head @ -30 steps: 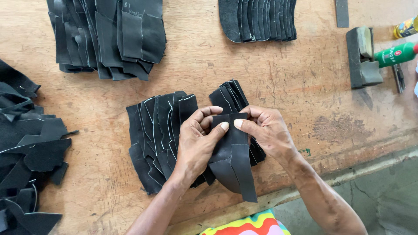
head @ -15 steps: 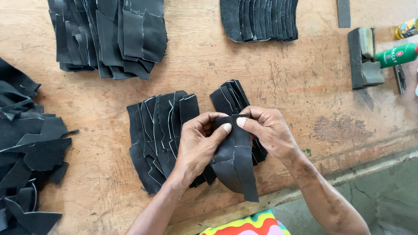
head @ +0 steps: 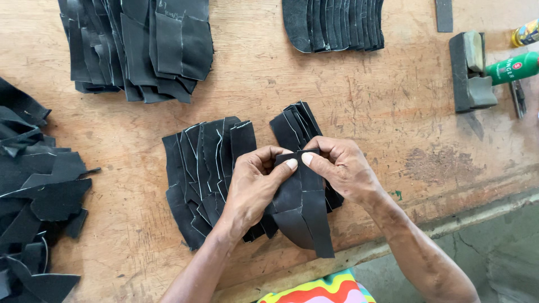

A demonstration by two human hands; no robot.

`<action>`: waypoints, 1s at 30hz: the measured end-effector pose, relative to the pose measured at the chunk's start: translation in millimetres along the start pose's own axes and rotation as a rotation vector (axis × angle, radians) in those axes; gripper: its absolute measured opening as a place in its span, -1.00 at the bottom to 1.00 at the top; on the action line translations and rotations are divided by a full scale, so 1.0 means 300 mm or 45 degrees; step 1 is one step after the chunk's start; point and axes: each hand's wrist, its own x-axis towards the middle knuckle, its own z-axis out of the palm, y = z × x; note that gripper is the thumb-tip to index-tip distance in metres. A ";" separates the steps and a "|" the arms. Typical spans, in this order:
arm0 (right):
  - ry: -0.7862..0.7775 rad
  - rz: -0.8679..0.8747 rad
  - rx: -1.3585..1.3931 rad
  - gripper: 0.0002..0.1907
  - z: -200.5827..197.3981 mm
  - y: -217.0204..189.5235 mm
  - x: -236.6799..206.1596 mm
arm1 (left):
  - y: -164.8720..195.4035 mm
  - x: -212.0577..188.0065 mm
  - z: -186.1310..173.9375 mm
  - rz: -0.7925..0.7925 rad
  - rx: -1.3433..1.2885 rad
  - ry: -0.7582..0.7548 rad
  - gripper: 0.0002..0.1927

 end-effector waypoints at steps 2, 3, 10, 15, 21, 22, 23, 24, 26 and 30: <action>0.014 0.011 -0.040 -0.84 0.002 -0.002 -0.003 | 0.000 0.000 -0.001 0.006 -0.018 -0.001 -0.84; 0.014 0.010 -0.045 -0.84 0.002 -0.003 -0.004 | 0.000 0.001 -0.001 0.009 -0.027 -0.002 -0.85; 0.041 -0.050 -0.031 -0.85 0.008 -0.001 -0.004 | -0.002 0.002 -0.005 -0.006 -0.128 -0.022 -0.84; 0.068 -0.088 -0.040 -0.86 0.020 -0.011 -0.014 | -0.008 0.001 -0.004 -0.005 -0.101 0.000 -0.84; 0.123 -0.067 -0.177 -0.88 0.036 -0.061 -0.025 | -0.012 0.001 -0.003 0.040 -0.057 0.015 -0.84; 0.129 -0.078 -0.209 -0.88 0.039 -0.070 -0.024 | -0.012 0.000 -0.003 0.041 -0.031 0.020 -0.84; 0.136 -0.087 -0.241 -0.88 0.042 -0.079 -0.024 | -0.011 -0.001 -0.003 0.042 -0.004 0.023 -0.84; 0.131 -0.101 -0.256 -0.88 0.043 -0.086 -0.025 | -0.009 -0.001 -0.001 0.045 0.024 0.026 -0.84; 0.124 -0.131 -0.287 -0.87 0.043 -0.093 -0.029 | -0.001 -0.002 0.005 0.071 0.094 0.042 -0.83; 0.142 -0.149 -0.457 -0.87 0.040 -0.088 -0.034 | 0.021 -0.018 0.030 0.137 0.233 0.060 -0.83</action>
